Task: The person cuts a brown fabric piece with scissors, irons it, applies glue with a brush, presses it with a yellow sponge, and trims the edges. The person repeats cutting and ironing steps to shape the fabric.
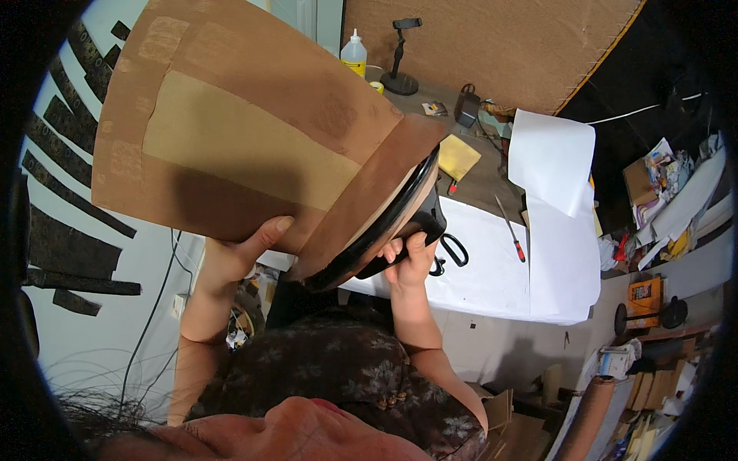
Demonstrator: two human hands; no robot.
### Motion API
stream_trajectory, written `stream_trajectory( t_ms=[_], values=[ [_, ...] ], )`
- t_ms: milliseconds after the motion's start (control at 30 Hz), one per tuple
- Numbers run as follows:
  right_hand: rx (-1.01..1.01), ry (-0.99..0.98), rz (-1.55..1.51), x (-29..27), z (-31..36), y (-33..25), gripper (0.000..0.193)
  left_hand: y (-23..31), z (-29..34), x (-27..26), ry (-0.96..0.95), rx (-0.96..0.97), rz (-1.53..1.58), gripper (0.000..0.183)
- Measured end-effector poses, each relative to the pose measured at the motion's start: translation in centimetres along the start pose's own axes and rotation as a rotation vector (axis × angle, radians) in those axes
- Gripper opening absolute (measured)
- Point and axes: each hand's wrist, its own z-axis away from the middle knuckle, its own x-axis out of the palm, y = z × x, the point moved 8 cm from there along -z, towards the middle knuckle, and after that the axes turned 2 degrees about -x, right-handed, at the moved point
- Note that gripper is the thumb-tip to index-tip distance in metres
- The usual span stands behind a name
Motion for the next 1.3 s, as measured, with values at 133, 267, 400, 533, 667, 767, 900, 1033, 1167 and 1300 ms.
stream_trajectory(
  t_ms=[133,267,400,533,667,767,900,1033,1167,1300],
  values=[
    [-0.041,0.152,-0.089,-0.6,0.1,-0.5,0.044,0.2,-0.1,0.3,0.021,0.009,0.076,0.032],
    [-0.083,0.034,0.189,1.1,0.7,-0.9,0.047,0.4,-0.2,0.3,0.000,0.000,0.050,0.033],
    [-0.074,0.262,0.107,-0.2,0.8,-1.3,0.045,0.7,0.0,0.4,-0.014,0.033,0.034,0.033],
    [-0.110,0.058,0.243,1.8,0.5,-1.9,0.048,0.9,-0.1,0.4,-0.019,0.063,-0.053,0.033],
    [-0.144,0.124,0.223,1.2,0.5,-2.5,0.050,1.0,0.1,0.4,0.009,0.070,0.069,0.032],
    [-0.131,-0.093,0.308,3.0,1.3,-1.6,0.054,0.7,-0.2,0.0,0.020,0.057,0.027,0.031],
    [-0.057,-0.032,0.154,2.3,0.7,-1.2,0.071,-1.1,-0.4,-1.7,0.131,0.039,0.016,0.030],
    [-0.175,-0.026,0.394,2.0,-1.5,-4.3,0.065,-2.8,0.5,-5.5,0.244,0.196,-0.121,0.029],
    [-0.299,-0.043,0.624,2.4,-2.9,-6.8,0.061,-6.2,1.9,-11.3,0.381,0.207,-0.089,0.026],
    [-0.296,0.011,0.572,1.9,-3.7,-6.7,0.055,-8.4,2.6,-13.4,0.167,0.375,0.250,0.025]
  ],
)
